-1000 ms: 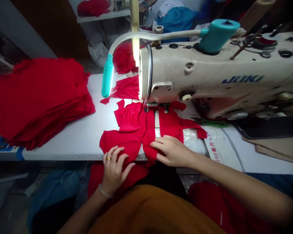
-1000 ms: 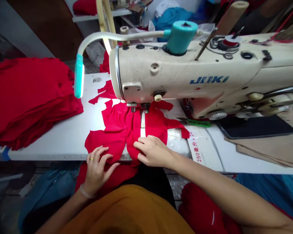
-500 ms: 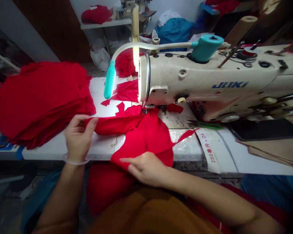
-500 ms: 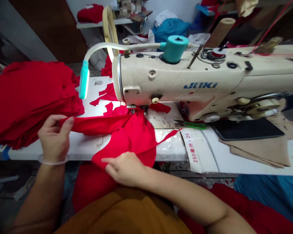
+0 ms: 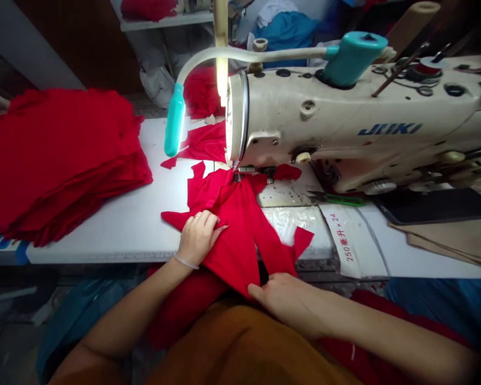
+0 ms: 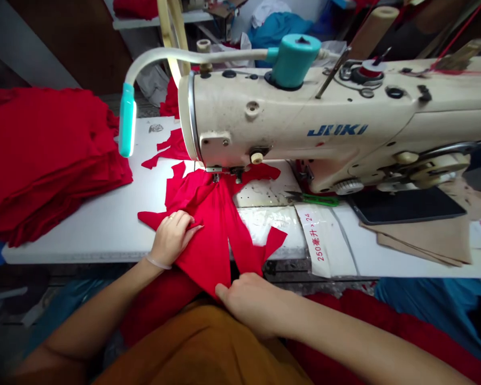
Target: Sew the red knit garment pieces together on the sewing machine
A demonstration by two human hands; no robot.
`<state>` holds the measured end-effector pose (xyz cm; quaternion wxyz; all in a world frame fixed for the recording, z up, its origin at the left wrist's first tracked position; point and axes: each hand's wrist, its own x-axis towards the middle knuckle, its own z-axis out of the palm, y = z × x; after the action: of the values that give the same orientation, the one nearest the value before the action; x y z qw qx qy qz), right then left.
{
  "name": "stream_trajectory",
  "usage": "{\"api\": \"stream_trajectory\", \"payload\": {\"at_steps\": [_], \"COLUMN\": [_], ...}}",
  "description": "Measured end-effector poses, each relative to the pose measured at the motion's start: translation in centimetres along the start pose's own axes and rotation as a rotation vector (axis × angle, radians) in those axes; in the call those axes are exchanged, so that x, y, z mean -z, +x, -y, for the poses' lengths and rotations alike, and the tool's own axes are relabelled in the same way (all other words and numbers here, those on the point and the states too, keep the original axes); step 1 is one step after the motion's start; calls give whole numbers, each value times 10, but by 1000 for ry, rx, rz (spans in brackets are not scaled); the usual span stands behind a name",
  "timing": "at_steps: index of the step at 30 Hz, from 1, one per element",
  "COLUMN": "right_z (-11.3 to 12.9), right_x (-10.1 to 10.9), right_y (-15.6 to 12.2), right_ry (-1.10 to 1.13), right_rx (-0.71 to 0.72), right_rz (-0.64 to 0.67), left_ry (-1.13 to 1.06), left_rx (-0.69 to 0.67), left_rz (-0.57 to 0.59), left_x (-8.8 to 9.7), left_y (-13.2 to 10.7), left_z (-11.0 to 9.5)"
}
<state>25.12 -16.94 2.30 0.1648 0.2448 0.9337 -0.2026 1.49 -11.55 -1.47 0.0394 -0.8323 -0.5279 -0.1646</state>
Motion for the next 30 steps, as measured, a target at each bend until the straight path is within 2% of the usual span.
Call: {"api": "stream_trajectory", "payload": {"at_steps": [2,4,6,7,9,11,12,15,16,17,20,21,23,26,28,30], "right_z": [8,16,21,23,25,26,26,22,20,18,17,17,20,28,34,37], "right_x": [-26,-45,-54,-56,-57,-57,-57,-48,-42,-34,-11,-5,-1,-11,-19,-24], "right_y": [11,23,31,32,32,30,28,22,19,17,13,13,16,24,27,27], "right_ry": [-10,-74,-108,-130,-176,-177,-159,-98,-72,-47,-30,-59,-105,-18,84,131], "right_rx": [-119,-258,-311,-289,-144,-3,3,-144,-151,-138,-96,-85,-37,22,16,29], "right_rz": [48,1,-55,-92,-177,-189,-164,-100,-154,-266,-741,-854,-967,-1014,-1042,-1087], "left_ry": [-36,-74,-112,-126,-133,-118,-108,-104,-124,-152,-225,-238,-281,-399,-397,-282], "left_rx": [-8,-23,-43,-51,-68,-79,-82,-76,-91,-128,-366,-452,-555,-489,-353,-205], "left_rz": [-9,-23,-47,-57,-71,-78,-81,-96,-106,-124,-196,-206,-204,-222,-223,-184], "left_x": [2,2,3,4,5,6,6,15,21,28,54,59,62,42,23,7], "left_y": [0,-1,-4,-6,-11,-18,-22,-30,-32,-34,-40,-42,-45,-47,-45,-39], "left_z": [0,1,2,3,5,7,8,9,9,7,-4,-9,-19,-29,-33,-35]}}
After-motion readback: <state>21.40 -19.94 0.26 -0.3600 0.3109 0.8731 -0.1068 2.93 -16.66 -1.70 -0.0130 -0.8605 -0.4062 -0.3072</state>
